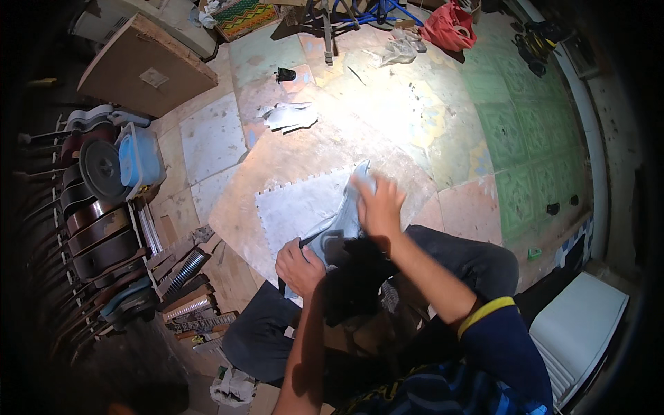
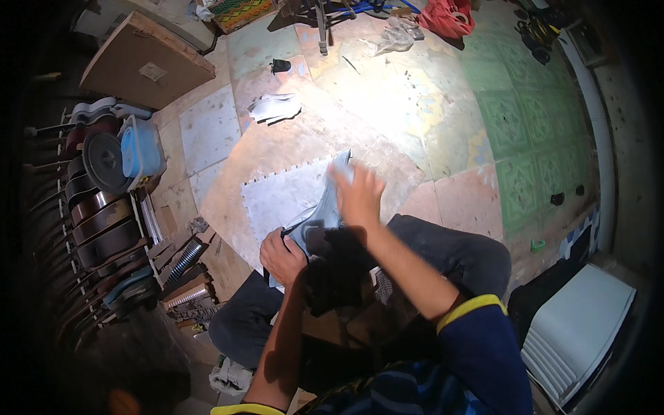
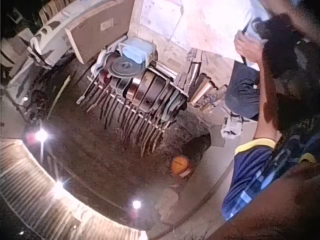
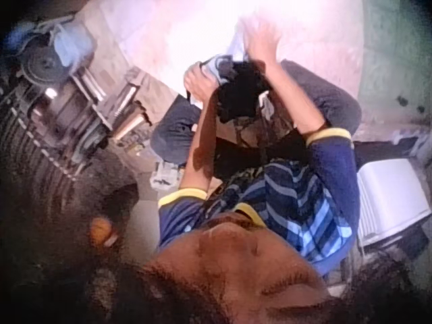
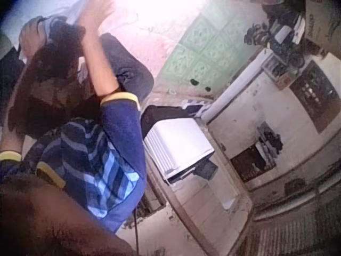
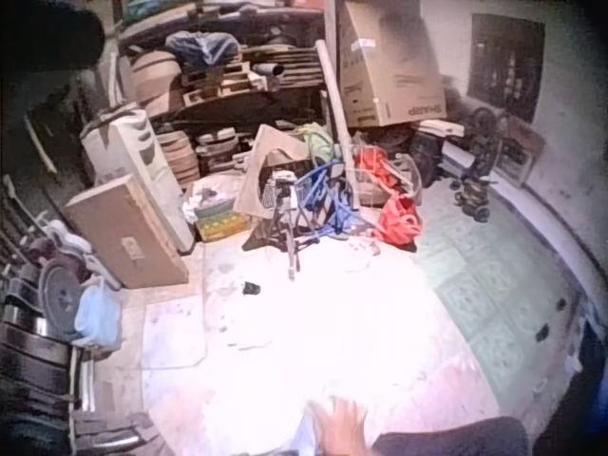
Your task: The person sands the surface of a black guitar body using a sanding block, frequently brushing away dust with their hands and changing the angle of the guitar to reach different edges.
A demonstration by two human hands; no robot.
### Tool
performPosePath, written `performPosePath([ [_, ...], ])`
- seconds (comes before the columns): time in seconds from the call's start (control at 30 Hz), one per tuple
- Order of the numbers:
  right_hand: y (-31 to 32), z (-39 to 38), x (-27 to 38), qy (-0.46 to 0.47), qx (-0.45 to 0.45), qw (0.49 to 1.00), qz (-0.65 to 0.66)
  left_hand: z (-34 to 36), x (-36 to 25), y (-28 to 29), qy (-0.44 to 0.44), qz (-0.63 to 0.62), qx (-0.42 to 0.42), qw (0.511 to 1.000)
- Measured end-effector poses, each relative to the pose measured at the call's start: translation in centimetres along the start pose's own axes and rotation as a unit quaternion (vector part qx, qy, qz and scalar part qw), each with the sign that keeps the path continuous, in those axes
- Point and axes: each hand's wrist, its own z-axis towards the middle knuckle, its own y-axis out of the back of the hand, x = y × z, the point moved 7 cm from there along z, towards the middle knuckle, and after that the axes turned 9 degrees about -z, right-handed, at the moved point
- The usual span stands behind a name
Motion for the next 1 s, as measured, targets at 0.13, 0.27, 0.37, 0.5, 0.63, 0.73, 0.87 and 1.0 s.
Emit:
performPosePath([
  [0.13,-1.2,-7.5,3.3,0.085,0.086,0.988,0.093,0.2,-0.6,0.3,0.008,-0.007,-0.005,1.0],
  [0.27,0.7,0.4,-0.7,0.058,0.036,0.998,0.002,-0.2,-0.7,0.3,0.014,-0.007,0.001,1.0],
  [0.37,1.0,0.5,-0.2,-0.013,0.009,0.999,0.036,0.2,-0.5,0.6,0.02,-0.019,-0.009,1.0],
  [0.5,-1.6,-9.3,1.3,-0.004,0.106,0.982,0.156,-0.3,0.3,0.4,0.0,-0.045,-0.021,0.999],
  [0.63,0.0,-0.1,-1.6,0.033,0.049,0.998,-0.011,0.0,0.1,0.0,-0.008,-0.043,-0.033,0.999],
  [0.73,0.1,-0.5,-1.0,0.015,0.02,1.0,0.014,-0.5,0.3,0.3,-0.013,-0.05,-0.044,0.998],
  [0.87,1.5,-9.1,2.4,0.131,0.107,0.983,0.067,-0.2,-0.1,0.9,-0.028,-0.043,-0.067,0.996],
  [1.0,1.2,-0.4,-1.5,0.051,0.053,0.997,0.008,-0.3,-0.1,0.1,-0.023,-0.028,-0.071,0.997],
])
